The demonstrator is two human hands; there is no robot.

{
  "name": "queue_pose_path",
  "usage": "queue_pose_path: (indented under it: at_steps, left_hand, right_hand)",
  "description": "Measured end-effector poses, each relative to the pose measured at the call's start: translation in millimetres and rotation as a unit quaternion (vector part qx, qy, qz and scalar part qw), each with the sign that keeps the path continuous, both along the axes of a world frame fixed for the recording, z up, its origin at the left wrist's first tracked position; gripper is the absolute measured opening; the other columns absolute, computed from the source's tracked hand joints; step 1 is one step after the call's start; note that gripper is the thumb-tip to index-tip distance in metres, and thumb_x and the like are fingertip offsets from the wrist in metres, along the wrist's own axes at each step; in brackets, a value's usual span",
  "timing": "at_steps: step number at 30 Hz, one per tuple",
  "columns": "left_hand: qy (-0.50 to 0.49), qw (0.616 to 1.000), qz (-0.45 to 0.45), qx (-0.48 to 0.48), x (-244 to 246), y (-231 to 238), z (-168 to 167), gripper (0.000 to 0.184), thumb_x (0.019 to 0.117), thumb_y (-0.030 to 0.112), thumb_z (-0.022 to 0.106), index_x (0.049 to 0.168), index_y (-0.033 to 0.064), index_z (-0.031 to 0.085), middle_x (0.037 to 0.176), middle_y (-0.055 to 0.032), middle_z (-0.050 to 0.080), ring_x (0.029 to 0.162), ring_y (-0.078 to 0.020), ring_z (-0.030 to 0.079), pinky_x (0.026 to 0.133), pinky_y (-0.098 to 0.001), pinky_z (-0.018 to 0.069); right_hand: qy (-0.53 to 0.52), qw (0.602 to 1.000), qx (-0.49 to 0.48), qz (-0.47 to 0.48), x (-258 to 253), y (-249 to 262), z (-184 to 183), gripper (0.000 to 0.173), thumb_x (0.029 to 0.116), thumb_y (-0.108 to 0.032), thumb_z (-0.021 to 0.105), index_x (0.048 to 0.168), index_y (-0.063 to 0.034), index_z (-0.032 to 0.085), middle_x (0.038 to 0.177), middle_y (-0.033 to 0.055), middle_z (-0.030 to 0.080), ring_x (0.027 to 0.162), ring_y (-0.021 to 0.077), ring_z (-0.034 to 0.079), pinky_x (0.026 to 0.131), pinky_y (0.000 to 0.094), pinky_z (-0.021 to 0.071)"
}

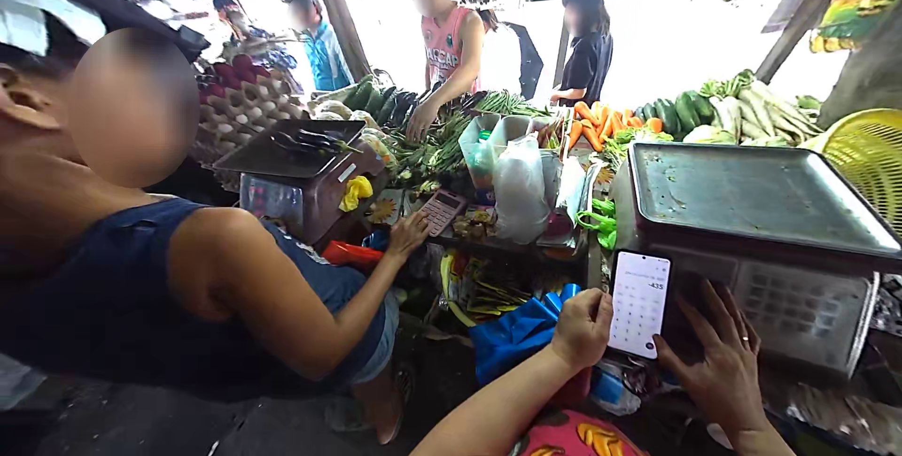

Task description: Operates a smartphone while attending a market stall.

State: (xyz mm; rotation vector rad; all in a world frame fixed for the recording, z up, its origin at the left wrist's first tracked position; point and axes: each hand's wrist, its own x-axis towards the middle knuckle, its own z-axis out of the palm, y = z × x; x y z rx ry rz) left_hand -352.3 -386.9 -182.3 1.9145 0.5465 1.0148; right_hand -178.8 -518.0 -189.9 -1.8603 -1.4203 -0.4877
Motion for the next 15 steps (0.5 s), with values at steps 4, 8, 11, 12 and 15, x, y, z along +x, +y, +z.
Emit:
queue_pose_path:
  at_steps: [4,8,11,12,15]
  left_hand:
    - [0.003,1.000,-0.001,0.002,0.9,-0.1,0.2,0.035,0.1059,0.017,0.044,0.088,-0.0023,0.067,0.078,-0.0100,0.064,0.074,-0.0144,0.064,0.072,-0.0310,0.0543]
    - [-0.005,1.000,0.002,0.007,3.3,-0.8,-2.7,0.035,0.1055,0.017,0.045,0.087,-0.0015,0.067,0.077,-0.0085,0.064,0.072,-0.0127,0.063,0.070,-0.0289,0.0540]
    - [-0.016,1.000,0.011,0.013,4.9,-1.0,-4.4,0.034,0.1051,0.017,0.046,0.087,-0.0024,0.068,0.077,-0.0092,0.065,0.072,-0.0126,0.064,0.070,-0.0285,0.0549]
    - [-0.020,1.000,0.012,0.015,4.3,-1.2,-4.4,0.034,0.1048,0.016,0.046,0.088,-0.0034,0.069,0.078,-0.0102,0.066,0.073,-0.0131,0.066,0.071,-0.0290,0.0560]
    - [-0.022,0.999,0.016,0.019,2.9,-1.5,-1.5,0.031,0.1035,0.013,0.048,0.089,-0.0044,0.069,0.079,-0.0109,0.067,0.074,-0.0128,0.067,0.072,-0.0286,0.0567]
  right_hand:
    - [0.000,1.000,0.006,-0.001,1.7,0.3,-2.3,0.076,0.0895,-0.072,0.048,0.141,-0.0183,0.064,0.158,0.0188,0.045,0.153,0.0394,0.030,0.120,0.0624,0.0195]
    - [0.009,1.000,0.009,-0.002,2.0,-0.8,-3.5,0.074,0.0898,-0.071,0.049,0.140,-0.0187,0.065,0.158,0.0188,0.045,0.153,0.0390,0.030,0.120,0.0622,0.0197]
    - [0.008,1.000,0.009,-0.002,2.8,-1.1,-2.8,0.074,0.0905,-0.070,0.048,0.139,-0.0172,0.065,0.157,0.0196,0.046,0.152,0.0392,0.031,0.120,0.0614,0.0205]
    - [0.006,1.000,0.010,0.001,2.5,-1.2,-2.2,0.073,0.0909,-0.069,0.048,0.138,-0.0157,0.066,0.156,0.0210,0.047,0.151,0.0403,0.032,0.119,0.0619,0.0212]
    - [0.003,1.000,0.009,0.008,-0.2,-0.9,2.8,0.071,0.0916,-0.067,0.051,0.138,-0.0147,0.066,0.156,0.0229,0.046,0.151,0.0412,0.033,0.120,0.0613,0.0213]
